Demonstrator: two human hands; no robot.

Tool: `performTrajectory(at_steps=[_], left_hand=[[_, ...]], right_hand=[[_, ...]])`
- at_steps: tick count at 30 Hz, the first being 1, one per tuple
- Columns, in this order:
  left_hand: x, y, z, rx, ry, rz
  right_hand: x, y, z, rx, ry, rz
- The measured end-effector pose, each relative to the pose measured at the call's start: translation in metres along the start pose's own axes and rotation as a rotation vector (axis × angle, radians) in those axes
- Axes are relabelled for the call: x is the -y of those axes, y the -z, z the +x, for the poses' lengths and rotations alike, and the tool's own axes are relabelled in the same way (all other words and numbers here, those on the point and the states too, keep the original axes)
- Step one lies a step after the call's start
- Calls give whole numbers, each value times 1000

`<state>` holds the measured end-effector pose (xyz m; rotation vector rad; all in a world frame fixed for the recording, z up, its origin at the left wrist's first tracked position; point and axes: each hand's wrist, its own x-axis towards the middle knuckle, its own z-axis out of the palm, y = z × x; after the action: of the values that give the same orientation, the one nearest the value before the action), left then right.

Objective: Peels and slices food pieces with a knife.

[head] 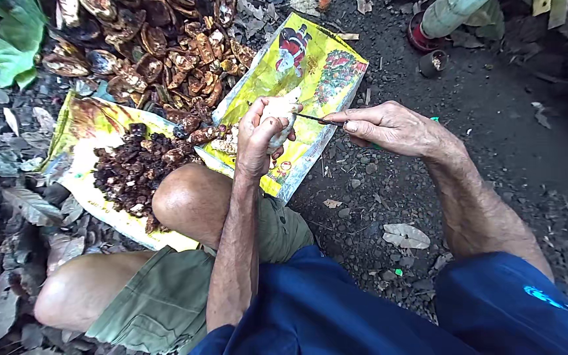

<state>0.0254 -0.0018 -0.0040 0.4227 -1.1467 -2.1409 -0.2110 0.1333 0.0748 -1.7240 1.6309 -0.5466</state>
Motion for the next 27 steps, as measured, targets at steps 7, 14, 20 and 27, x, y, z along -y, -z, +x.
performTrajectory(at_steps=[7,14,20,27], left_hand=[[0,-3,0,21,10,133],[-5,1,-3,54,0,179],[-4,3,-2,52,-29,189],[0,0,-2,-194,-213,543]], right_hand=[[4,-9,3,-63,52,-79],[-1,-17,6,-77,101,-51],[-9,-26,10,-59,45,88],[-5,-52,26,-195,64,15]])
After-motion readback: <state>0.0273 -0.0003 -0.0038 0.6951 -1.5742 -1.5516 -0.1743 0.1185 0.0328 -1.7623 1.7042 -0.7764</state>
